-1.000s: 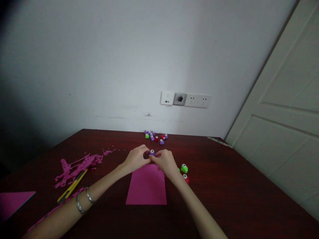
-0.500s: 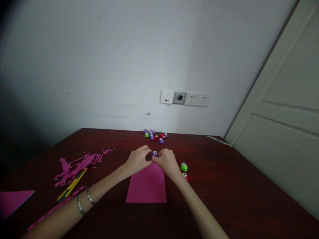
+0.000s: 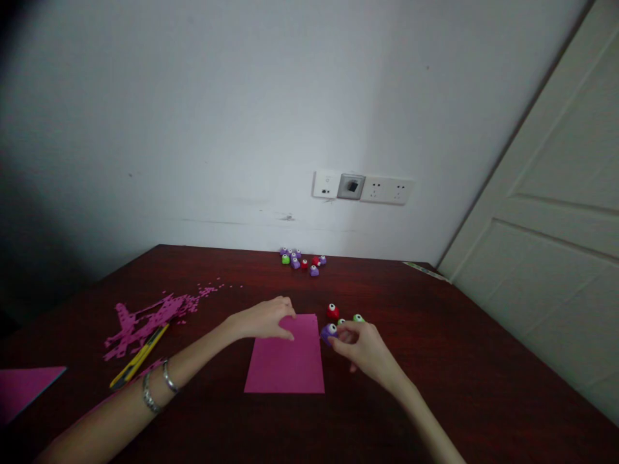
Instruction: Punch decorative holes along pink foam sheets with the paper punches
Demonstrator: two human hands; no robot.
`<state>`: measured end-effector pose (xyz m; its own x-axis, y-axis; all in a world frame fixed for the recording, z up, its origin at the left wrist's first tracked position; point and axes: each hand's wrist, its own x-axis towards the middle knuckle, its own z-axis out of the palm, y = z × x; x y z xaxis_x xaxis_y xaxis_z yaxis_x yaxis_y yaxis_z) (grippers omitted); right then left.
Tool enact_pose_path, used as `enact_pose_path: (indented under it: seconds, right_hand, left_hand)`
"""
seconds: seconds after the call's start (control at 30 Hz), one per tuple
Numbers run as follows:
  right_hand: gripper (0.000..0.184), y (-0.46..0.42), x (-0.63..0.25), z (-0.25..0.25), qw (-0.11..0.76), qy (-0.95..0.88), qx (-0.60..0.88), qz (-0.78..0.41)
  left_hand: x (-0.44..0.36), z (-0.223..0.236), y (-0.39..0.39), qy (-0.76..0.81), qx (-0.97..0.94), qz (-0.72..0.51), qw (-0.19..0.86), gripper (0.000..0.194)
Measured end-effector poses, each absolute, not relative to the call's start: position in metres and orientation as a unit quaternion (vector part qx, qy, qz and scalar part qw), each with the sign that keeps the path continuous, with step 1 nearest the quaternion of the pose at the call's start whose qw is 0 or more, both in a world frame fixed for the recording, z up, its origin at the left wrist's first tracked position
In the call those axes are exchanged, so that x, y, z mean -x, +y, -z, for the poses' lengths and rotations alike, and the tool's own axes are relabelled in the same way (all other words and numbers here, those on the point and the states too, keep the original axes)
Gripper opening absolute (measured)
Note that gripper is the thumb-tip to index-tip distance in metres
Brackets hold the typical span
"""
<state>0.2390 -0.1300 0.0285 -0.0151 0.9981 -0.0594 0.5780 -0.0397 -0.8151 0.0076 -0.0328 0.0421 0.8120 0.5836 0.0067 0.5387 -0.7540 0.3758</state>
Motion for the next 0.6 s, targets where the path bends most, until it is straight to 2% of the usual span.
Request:
enact_pose_path:
  seconds: [0.13, 0.37, 0.6]
  right_hand:
    - [0.029, -0.14, -0.24, -0.018, 0.305, -0.618, 0.628, -0.363]
    - [0.025, -0.141, -0.237, -0.007, 0.282, -0.623, 0.63, -0.368]
    - [0.022, -0.142, -0.236, -0.005, 0.265, -0.62, 0.63, -0.384]
  left_hand:
    - [-0.007, -0.036, -0.033, 0.307, -0.939, -0.028, 0.151, 0.053]
    - [-0.004, -0.028, -0.026, 0.344, -0.934, 0.012, 0.096, 0.068]
    - [-0.006, -0.024, -0.023, 0.37, -0.925, 0.025, 0.086, 0.068]
